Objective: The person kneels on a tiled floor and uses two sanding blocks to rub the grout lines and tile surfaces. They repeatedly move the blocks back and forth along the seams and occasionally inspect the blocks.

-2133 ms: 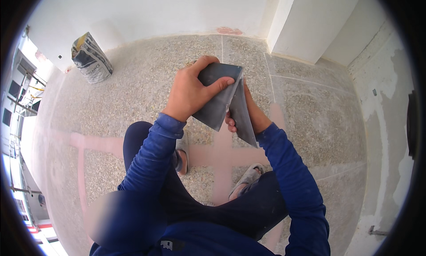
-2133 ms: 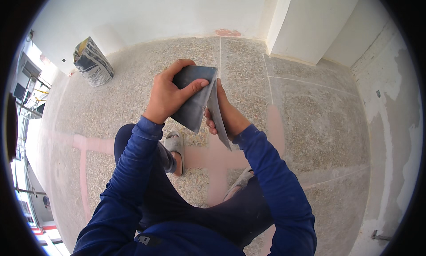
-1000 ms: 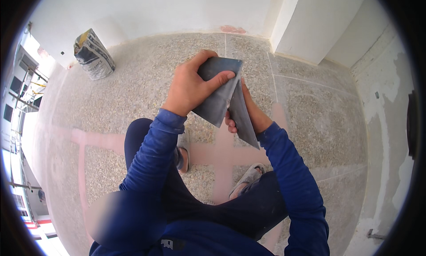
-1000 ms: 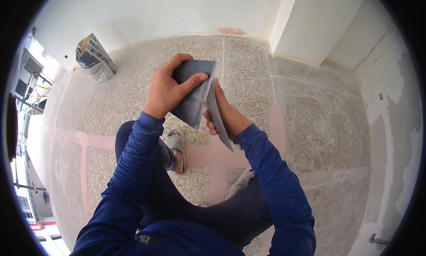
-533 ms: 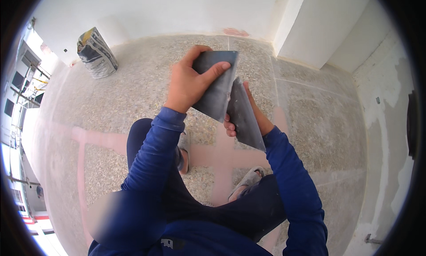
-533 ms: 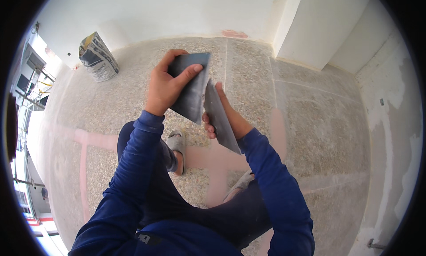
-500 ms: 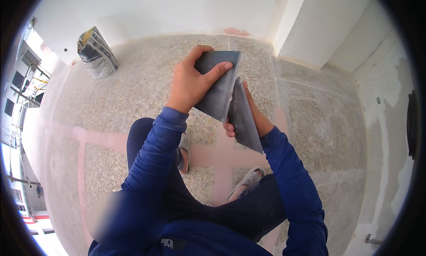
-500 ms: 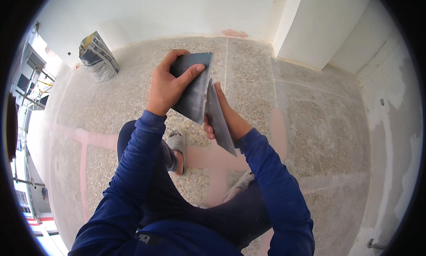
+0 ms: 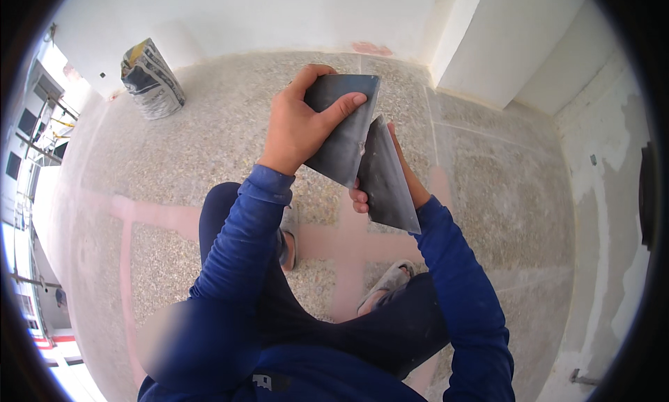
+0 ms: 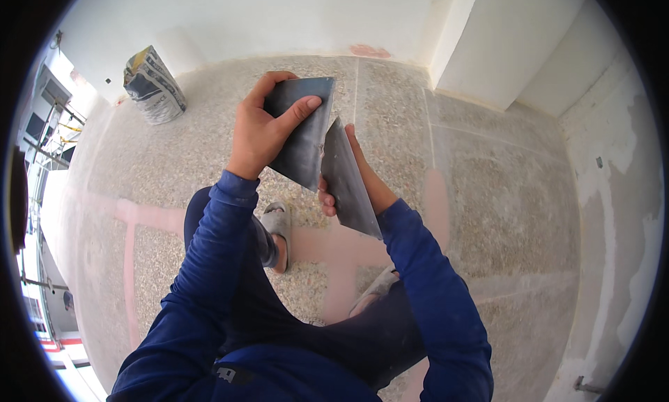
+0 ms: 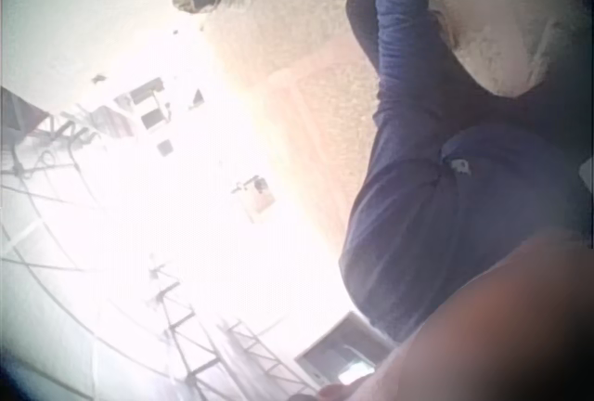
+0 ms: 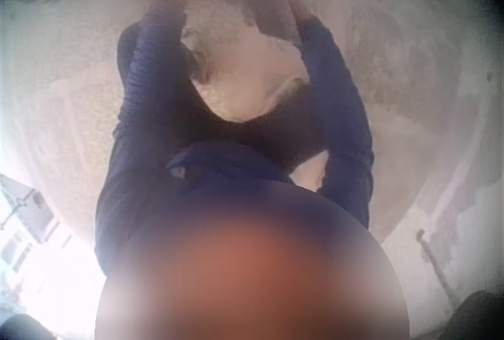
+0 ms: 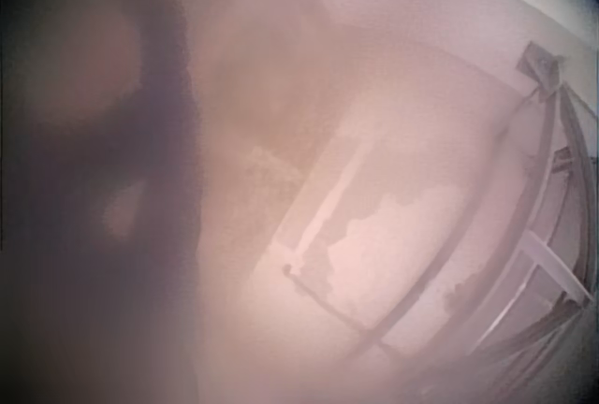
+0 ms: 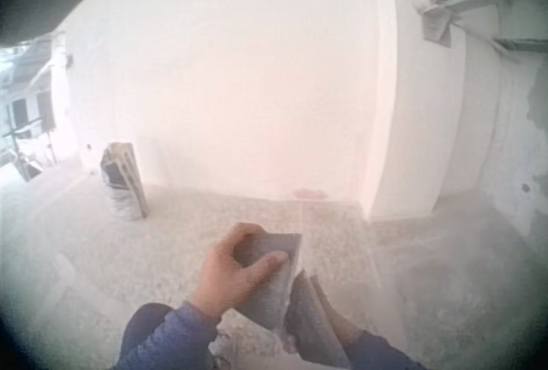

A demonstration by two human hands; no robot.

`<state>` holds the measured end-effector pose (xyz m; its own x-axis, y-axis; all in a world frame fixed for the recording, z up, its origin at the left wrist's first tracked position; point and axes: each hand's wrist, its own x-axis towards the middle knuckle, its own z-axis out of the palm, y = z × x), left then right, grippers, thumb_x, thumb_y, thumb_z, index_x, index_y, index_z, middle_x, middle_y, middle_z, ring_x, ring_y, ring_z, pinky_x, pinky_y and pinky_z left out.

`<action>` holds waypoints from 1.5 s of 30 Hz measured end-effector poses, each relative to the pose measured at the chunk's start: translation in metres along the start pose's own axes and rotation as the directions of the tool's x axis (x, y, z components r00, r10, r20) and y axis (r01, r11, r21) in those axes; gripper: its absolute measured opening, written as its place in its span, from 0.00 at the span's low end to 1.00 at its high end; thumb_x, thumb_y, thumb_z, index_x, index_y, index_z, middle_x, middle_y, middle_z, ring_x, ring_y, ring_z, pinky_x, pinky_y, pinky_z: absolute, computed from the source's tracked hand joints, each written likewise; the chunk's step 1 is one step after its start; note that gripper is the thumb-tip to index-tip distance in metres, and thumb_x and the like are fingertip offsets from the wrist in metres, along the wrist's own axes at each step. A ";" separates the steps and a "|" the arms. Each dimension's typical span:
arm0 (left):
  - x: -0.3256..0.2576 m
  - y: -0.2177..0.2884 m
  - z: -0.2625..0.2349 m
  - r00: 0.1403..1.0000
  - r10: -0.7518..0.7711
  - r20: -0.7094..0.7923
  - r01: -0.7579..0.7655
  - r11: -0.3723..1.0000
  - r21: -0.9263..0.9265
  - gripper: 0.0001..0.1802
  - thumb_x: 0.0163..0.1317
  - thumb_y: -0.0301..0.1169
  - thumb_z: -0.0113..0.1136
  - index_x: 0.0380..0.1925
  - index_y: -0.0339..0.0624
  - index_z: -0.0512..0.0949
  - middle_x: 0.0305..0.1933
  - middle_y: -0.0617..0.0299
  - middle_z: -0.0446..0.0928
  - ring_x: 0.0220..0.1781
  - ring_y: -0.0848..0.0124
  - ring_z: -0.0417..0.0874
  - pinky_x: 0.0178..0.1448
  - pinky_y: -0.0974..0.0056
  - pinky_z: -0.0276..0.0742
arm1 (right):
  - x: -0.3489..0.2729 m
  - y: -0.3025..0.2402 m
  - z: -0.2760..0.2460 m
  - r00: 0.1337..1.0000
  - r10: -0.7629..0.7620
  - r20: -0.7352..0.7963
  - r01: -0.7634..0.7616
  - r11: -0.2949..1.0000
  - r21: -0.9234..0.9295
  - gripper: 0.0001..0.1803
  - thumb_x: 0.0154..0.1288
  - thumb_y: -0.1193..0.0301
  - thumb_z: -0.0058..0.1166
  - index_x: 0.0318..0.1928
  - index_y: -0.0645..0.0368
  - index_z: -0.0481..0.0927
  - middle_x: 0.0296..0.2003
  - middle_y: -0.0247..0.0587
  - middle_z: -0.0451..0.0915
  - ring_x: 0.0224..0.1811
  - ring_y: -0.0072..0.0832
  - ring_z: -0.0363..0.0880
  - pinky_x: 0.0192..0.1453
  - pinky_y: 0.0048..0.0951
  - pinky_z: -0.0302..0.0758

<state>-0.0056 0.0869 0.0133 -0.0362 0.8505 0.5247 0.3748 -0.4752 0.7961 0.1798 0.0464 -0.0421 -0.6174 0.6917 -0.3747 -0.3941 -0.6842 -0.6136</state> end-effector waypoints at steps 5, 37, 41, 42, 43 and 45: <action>-0.005 0.002 0.000 1.000 0.019 0.022 -0.021 0.998 0.067 0.30 0.51 0.48 0.79 0.46 0.38 0.81 0.37 0.48 0.86 0.40 0.58 0.89 0.45 0.59 0.84 | -0.005 -0.001 0.011 0.998 0.017 -0.056 -0.030 0.971 -0.237 0.46 0.62 0.21 0.29 0.41 0.55 0.73 0.22 0.39 0.71 0.18 0.28 0.72 0.24 0.32 0.72; -0.013 -0.001 0.021 0.994 0.101 0.035 -0.100 0.995 -0.029 0.30 0.52 0.50 0.78 0.47 0.41 0.80 0.36 0.49 0.85 0.38 0.60 0.88 0.45 0.59 0.83 | 0.010 -0.006 0.007 0.952 -0.232 -0.201 0.263 0.953 0.149 0.52 0.65 0.23 0.27 0.64 0.58 0.67 0.38 0.48 0.80 0.23 0.38 0.81 0.33 0.37 0.85; -0.006 -0.008 0.016 0.995 -0.081 -0.058 0.079 0.996 -0.037 0.30 0.53 0.49 0.78 0.45 0.38 0.80 0.36 0.50 0.85 0.37 0.62 0.87 0.43 0.60 0.83 | 0.002 -0.008 -0.013 0.960 -0.274 0.052 0.278 0.931 -0.237 0.50 0.68 0.25 0.25 0.64 0.58 0.68 0.39 0.50 0.81 0.28 0.41 0.84 0.39 0.40 0.86; -0.006 -0.009 0.015 0.991 -0.110 -0.080 0.108 0.994 -0.024 0.30 0.53 0.49 0.78 0.45 0.38 0.80 0.36 0.50 0.85 0.37 0.62 0.87 0.43 0.60 0.83 | 0.002 -0.007 -0.016 0.965 -0.256 0.049 0.261 0.936 -0.236 0.49 0.68 0.26 0.24 0.64 0.58 0.68 0.39 0.51 0.81 0.28 0.41 0.85 0.40 0.40 0.86; -0.009 -0.008 0.018 0.994 -0.073 -0.076 0.076 0.996 0.041 0.29 0.53 0.49 0.77 0.45 0.38 0.80 0.35 0.47 0.85 0.37 0.60 0.88 0.42 0.59 0.83 | 0.002 -0.007 -0.017 0.949 -0.274 0.159 0.299 0.940 -0.165 0.48 0.70 0.27 0.25 0.65 0.58 0.67 0.41 0.51 0.81 0.32 0.41 0.85 0.42 0.40 0.86; -0.014 -0.006 0.023 0.992 -0.093 -0.083 0.096 0.995 0.031 0.29 0.54 0.49 0.77 0.45 0.38 0.80 0.34 0.45 0.85 0.37 0.59 0.88 0.43 0.58 0.83 | 0.004 -0.005 -0.013 0.918 -0.280 0.282 0.309 0.949 -0.063 0.45 0.73 0.31 0.26 0.67 0.58 0.66 0.47 0.50 0.81 0.39 0.40 0.87 0.46 0.38 0.87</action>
<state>0.0136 0.0828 -0.0054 -0.1474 0.8695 0.4714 0.3980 -0.3841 0.8331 0.1881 0.0559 -0.0496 -0.6479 0.7614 0.0243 -0.5221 -0.4206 -0.7420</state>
